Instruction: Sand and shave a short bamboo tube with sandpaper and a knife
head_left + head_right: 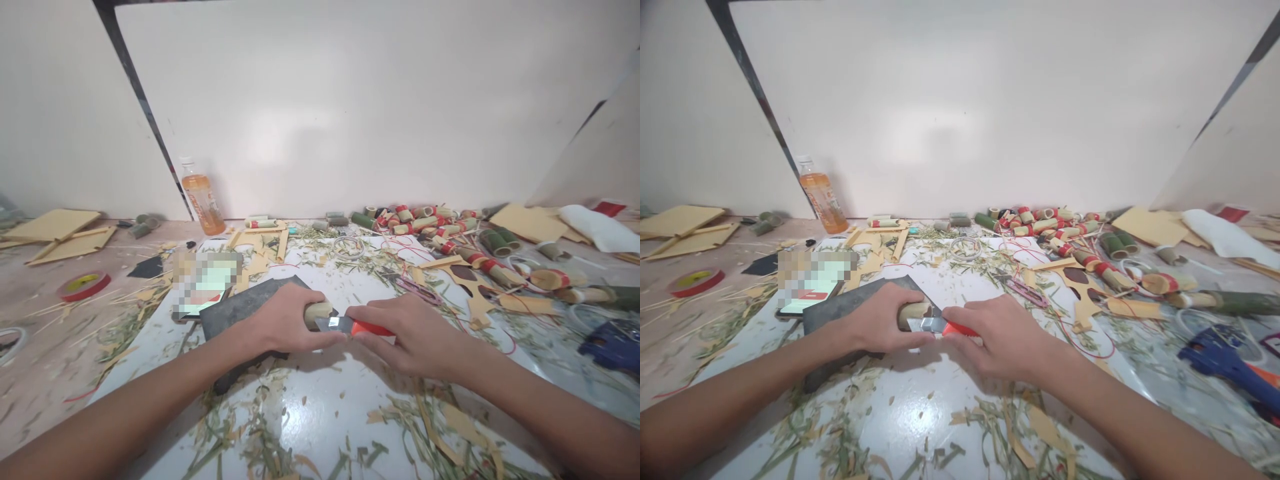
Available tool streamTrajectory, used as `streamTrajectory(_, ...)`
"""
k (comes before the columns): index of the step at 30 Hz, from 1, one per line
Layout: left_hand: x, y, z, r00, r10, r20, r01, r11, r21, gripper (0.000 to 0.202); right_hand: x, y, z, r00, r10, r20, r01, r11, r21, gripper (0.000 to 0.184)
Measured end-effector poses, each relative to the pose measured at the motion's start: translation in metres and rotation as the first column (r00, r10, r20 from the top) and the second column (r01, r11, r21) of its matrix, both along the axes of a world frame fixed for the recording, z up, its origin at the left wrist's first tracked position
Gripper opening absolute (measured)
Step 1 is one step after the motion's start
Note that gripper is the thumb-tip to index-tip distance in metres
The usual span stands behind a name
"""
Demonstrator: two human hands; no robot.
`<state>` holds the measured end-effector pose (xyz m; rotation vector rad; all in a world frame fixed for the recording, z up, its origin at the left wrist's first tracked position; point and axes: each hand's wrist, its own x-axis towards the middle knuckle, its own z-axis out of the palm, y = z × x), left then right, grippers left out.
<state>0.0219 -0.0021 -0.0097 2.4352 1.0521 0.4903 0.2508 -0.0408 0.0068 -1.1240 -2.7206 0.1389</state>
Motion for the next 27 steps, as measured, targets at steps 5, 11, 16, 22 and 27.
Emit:
streamTrajectory(5, -0.0011, -0.0015, 0.0001, 1.000, 0.010, -0.010, -0.010, 1.000, 0.024, 0.042, -0.0008, -0.0003, -0.0012, 1.000, 0.003, -0.013, -0.003, 1.000, -0.027, 0.032)
streamTrajectory(11, 0.0001, -0.0034, 0.0030, 0.999, 0.054, 0.002, -0.054, 0.995, 0.089, 0.052, -0.0020, -0.0004, 0.0003, 0.998, -0.043, -0.037, 0.043, 0.999, -0.017, 0.035)
streamTrajectory(16, 0.0015, -0.0047, 0.0056, 0.996, 0.090, 0.014, -0.091, 0.987, 0.132, 0.053, -0.0012, -0.0016, 0.0027, 0.998, -0.046, -0.038, 0.047, 0.999, 0.015, 0.036)
streamTrajectory(22, 0.0020, -0.0060, 0.0079, 0.993, 0.119, -0.007, -0.117, 0.984, 0.130, 0.053, -0.0018, -0.0026, 0.0044, 0.997, -0.073, -0.034, 0.074, 0.997, 0.028, 0.036)
streamTrajectory(27, 0.0035, -0.0060, 0.0095, 0.987, 0.158, 0.006, -0.157, 0.977, 0.142, 0.053, -0.0029, -0.0024, 0.0008, 0.991, -0.123, -0.053, 0.127, 0.988, 0.083, 0.037)
